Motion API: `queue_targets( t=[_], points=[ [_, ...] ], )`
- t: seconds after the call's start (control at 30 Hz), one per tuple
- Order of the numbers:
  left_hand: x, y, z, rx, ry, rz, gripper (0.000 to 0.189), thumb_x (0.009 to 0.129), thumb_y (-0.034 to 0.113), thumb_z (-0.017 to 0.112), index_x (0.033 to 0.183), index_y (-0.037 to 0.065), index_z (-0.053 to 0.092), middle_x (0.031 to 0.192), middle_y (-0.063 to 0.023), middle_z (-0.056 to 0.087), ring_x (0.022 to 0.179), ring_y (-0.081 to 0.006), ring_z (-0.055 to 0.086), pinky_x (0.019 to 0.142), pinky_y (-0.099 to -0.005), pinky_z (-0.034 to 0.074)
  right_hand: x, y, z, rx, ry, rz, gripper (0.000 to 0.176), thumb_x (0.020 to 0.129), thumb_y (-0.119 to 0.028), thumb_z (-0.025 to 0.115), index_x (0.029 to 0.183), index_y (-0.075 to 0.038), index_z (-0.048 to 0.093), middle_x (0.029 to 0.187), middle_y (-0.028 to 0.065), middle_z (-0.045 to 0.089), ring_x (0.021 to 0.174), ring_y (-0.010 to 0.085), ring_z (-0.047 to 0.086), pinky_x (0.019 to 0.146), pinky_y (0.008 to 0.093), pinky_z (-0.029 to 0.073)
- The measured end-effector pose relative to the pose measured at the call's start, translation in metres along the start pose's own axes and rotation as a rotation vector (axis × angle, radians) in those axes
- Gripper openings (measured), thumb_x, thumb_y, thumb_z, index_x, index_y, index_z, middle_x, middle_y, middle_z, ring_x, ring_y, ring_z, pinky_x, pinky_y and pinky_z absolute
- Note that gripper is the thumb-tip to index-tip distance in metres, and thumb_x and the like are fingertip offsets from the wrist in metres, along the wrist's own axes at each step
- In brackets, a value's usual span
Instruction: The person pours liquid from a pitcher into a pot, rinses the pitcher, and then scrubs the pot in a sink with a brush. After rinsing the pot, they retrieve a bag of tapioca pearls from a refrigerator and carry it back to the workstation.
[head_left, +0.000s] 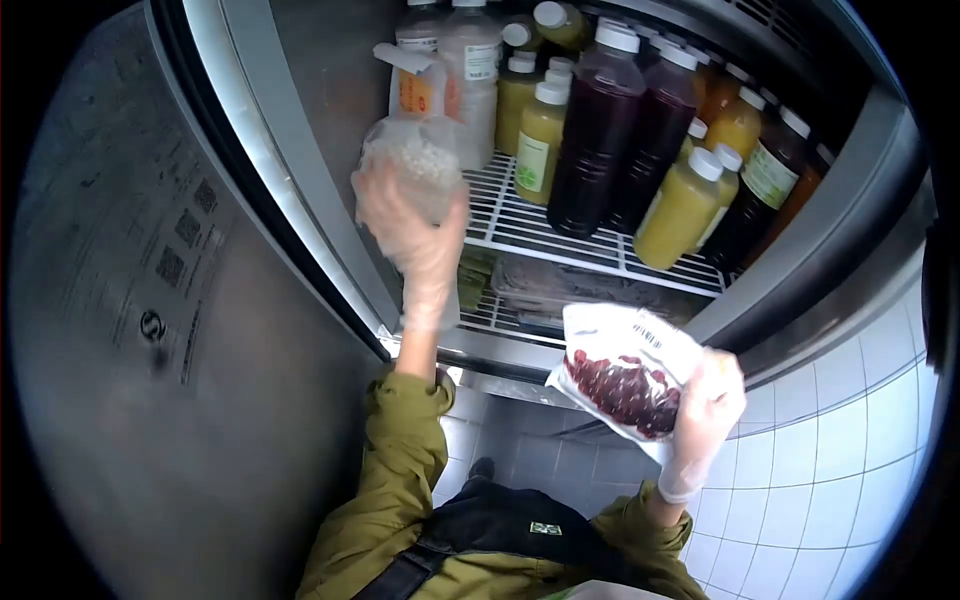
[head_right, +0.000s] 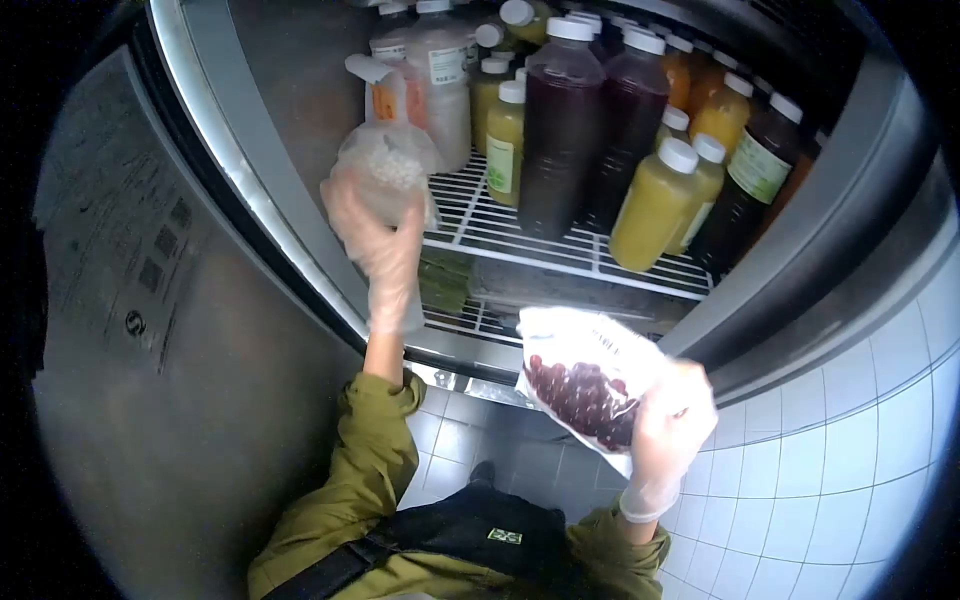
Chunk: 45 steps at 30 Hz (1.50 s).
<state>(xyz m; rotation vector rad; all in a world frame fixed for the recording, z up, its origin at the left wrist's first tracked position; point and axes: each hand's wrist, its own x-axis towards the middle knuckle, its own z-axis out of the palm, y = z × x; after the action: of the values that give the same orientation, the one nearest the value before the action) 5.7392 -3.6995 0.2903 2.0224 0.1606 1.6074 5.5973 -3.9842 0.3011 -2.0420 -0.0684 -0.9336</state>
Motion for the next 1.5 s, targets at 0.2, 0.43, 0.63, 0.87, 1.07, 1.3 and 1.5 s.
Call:
queue_targets(
  t=[0.2, 0.43, 0.63, 0.87, 1.07, 1.3, 1.5],
  points=[
    [-0.090, 0.123, -0.118, -0.465, 0.087, -0.031, 0.046, 0.079, 0.003, 0.044, 0.122, -0.007, 0.033, 0.124, -0.0182, 0.040, 0.114, -0.0262, 0.040, 0.100, -0.0360, 0.028, -0.043, 0.052, -0.060, 0.148, -0.177, 0.061, 0.006, 0.071, 0.000, 0.052, 0.076, 0.002, 0.055, 0.066, 0.0119, 0.055, 0.059, 0.0200, 0.054, 0.060, 0.0275, 0.043],
    [-0.251, 0.271, -0.194, -0.350, 0.105, 0.026, 0.035, 0.074, 0.010, 0.048, 0.106, -0.005, 0.049, 0.103, -0.0163, 0.053, 0.098, -0.0298, 0.051, 0.089, -0.0404, 0.039, -0.062, 0.138, -0.162, 0.383, -0.326, -0.148, 0.007, 0.065, 0.000, 0.053, 0.071, 0.003, 0.055, 0.069, 0.0104, 0.057, 0.061, 0.0197, 0.056, 0.060, 0.0262, 0.044],
    [-0.304, 0.367, -0.218, -0.145, -0.739, 0.023, 0.053, 0.062, 0.027, 0.073, 0.106, 0.005, 0.052, 0.112, -0.0131, 0.052, 0.105, -0.0300, 0.051, 0.089, -0.0384, 0.040, -0.067, 0.157, -0.241, 0.534, -0.573, -0.185, 0.008, 0.065, 0.000, 0.052, 0.072, 0.003, 0.055, 0.066, 0.0110, 0.057, 0.060, 0.0195, 0.055, 0.060, 0.0267, 0.044],
    [-0.373, 0.401, -0.323, 0.353, -0.275, 0.149, 0.039, 0.065, 0.007, 0.066, 0.103, 0.011, 0.057, 0.098, -0.0088, 0.060, 0.079, -0.0231, 0.061, 0.065, -0.0295, 0.052, -0.124, 0.109, -0.286, 0.785, -0.965, -0.289, 0.006, 0.076, -0.004, 0.053, 0.076, 0.003, 0.054, 0.069, 0.0082, 0.056, 0.064, 0.0137, 0.051, 0.062, 0.0255, 0.040],
    [-0.487, 0.454, -0.540, 0.692, -0.169, -0.152, 0.043, 0.069, 0.005, 0.060, 0.111, 0.012, 0.053, 0.099, -0.0084, 0.059, 0.081, -0.0233, 0.061, 0.065, -0.0288, 0.052, -0.306, 0.030, -0.307, 1.113, -1.581, -0.167, 0.010, 0.081, -0.007, 0.052, 0.079, 0.003, 0.054, 0.072, 0.0008, 0.052, 0.067, 0.0076, 0.044, 0.062, 0.0210, 0.036],
    [-0.625, 0.653, -0.792, 1.380, 0.156, -0.403, 0.039, 0.066, 0.003, 0.064, 0.104, 0.009, 0.056, 0.094, -0.0074, 0.062, 0.078, -0.0211, 0.062, 0.062, -0.0278, 0.053, -0.537, -0.111, -0.515, 1.285, -2.126, -0.551, 0.009, 0.079, -0.004, 0.052, 0.073, 0.003, 0.053, 0.066, 0.0019, 0.050, 0.063, 0.0073, 0.044, 0.058, 0.0213, 0.036],
    [-0.711, 0.771, -0.929, 1.775, 0.244, -0.501, 0.038, 0.063, 0.003, 0.062, 0.100, 0.006, 0.056, 0.088, -0.0085, 0.061, 0.068, -0.0199, 0.061, 0.054, -0.0263, 0.051, -0.689, -0.173, -0.664, 1.421, -2.520, -0.598, 0.010, 0.082, -0.005, 0.051, 0.076, 0.003, 0.052, 0.067, -0.0013, 0.050, 0.064, 0.0040, 0.043, 0.059, 0.0198, 0.037]
  ],
)
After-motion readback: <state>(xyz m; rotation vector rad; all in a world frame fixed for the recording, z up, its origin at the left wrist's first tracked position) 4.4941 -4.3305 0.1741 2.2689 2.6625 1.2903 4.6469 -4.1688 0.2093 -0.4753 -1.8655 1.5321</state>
